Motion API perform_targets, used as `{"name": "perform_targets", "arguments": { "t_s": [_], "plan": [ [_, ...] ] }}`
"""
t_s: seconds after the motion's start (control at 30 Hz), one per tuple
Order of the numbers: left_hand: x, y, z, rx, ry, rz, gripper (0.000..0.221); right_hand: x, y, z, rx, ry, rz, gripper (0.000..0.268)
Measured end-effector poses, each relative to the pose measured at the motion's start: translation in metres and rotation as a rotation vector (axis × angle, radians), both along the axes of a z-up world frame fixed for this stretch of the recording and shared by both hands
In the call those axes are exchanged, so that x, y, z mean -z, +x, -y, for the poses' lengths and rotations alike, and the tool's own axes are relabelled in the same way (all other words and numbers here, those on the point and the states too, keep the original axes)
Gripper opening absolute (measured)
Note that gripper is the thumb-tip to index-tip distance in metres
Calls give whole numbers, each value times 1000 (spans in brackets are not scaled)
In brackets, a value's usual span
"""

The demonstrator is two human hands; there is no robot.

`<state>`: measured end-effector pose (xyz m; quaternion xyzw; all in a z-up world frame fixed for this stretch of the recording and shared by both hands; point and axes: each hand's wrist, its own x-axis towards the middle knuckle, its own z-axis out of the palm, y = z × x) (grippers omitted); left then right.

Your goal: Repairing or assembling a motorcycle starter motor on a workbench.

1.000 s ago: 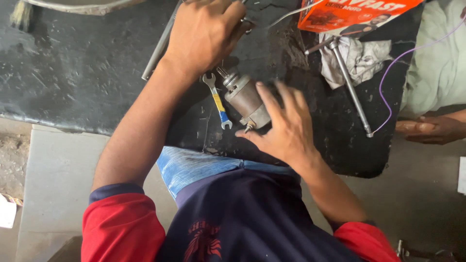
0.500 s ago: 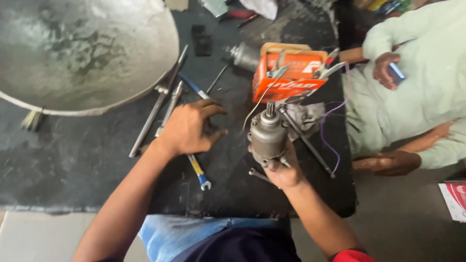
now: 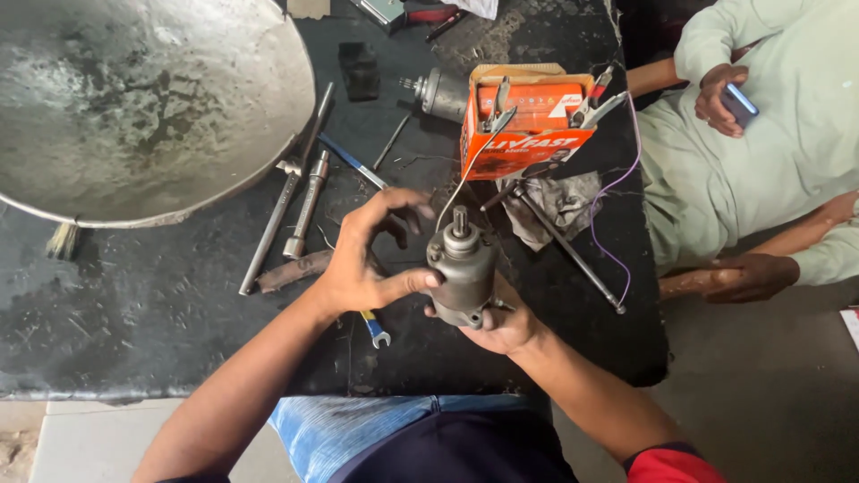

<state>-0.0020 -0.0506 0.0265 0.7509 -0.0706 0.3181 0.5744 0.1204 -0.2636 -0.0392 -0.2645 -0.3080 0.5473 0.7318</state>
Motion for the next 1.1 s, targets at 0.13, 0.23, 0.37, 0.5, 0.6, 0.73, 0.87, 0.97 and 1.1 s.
{"name": "perform_targets", "arguments": {
  "t_s": [0.13,0.23,0.37,0.5,0.6,0.73,0.87,0.97,1.1],
  "plan": [
    [-6,-10,2,-5,45,115,49,14,7,4,-87,25,-43,91],
    [-16,-14,4,-18,65,98,28,15,8,3,-90,21,-34,92],
    [-23,-14,4,-56,61,-3,20,11,8,3,-43,-9,-15,94],
    [-25,-14,5,-105,86,-100,19,10,8,3,-1,-34,-28,94],
    [-19,-12,7,-120,120,-77,18,4,6,1,19,-30,-34,91],
    [-13,-7,7,-139,139,-57,19,2,4,1,51,-37,2,88],
    [-6,-3,3,-113,46,-178,20,-3,2,2,116,-51,63,86],
    [-12,-8,1,-73,-59,-246,21,-8,0,2,123,-63,65,87],
    [-24,-10,0,-61,-10,-179,25,-7,3,2,128,-70,24,88]
  ]
}}
